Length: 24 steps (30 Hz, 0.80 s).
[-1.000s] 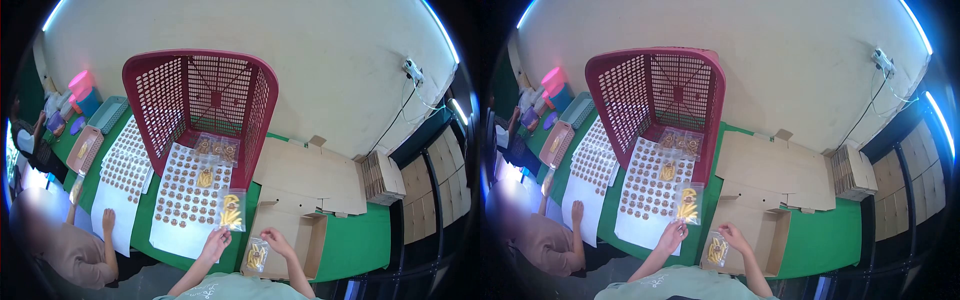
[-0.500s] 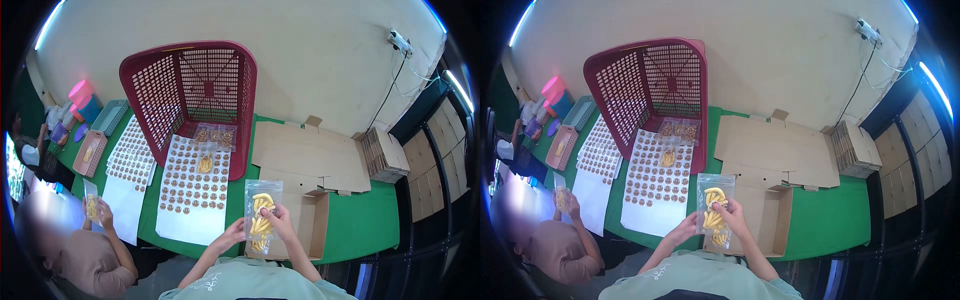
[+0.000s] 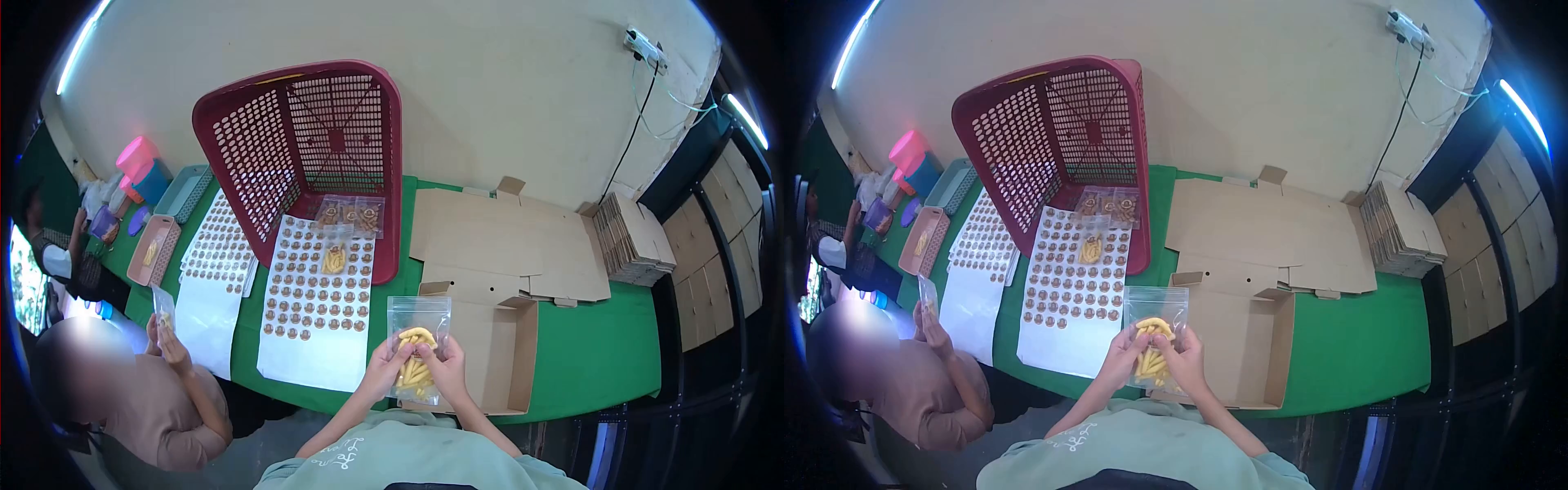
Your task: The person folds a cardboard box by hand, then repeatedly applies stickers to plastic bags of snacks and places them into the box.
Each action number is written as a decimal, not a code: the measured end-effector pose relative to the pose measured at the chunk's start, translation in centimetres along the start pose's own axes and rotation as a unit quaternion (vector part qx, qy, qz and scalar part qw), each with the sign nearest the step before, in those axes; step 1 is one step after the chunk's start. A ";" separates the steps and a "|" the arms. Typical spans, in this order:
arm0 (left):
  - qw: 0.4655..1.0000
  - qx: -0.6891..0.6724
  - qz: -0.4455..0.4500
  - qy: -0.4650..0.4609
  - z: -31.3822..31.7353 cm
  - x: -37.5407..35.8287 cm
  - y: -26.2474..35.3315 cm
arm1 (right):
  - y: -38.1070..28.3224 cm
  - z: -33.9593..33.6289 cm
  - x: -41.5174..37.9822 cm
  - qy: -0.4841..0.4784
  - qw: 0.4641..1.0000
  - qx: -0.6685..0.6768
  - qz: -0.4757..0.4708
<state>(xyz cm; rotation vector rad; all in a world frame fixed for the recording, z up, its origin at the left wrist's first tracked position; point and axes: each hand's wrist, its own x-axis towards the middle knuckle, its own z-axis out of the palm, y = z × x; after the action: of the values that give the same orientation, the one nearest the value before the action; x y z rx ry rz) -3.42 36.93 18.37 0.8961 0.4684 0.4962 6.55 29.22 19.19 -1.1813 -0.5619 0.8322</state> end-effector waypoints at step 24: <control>0.995 0.082 0.039 0.043 -0.1 2.9 -1.1 | 2.7 -3.3 2.1 -0.071 0.993 -0.079 0.055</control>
<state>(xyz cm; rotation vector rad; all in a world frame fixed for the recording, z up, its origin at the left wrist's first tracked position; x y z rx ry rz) -0.92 38.12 16.89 1.0565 0.5597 0.5747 9.54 29.44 15.58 -1.3128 -0.6935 0.9844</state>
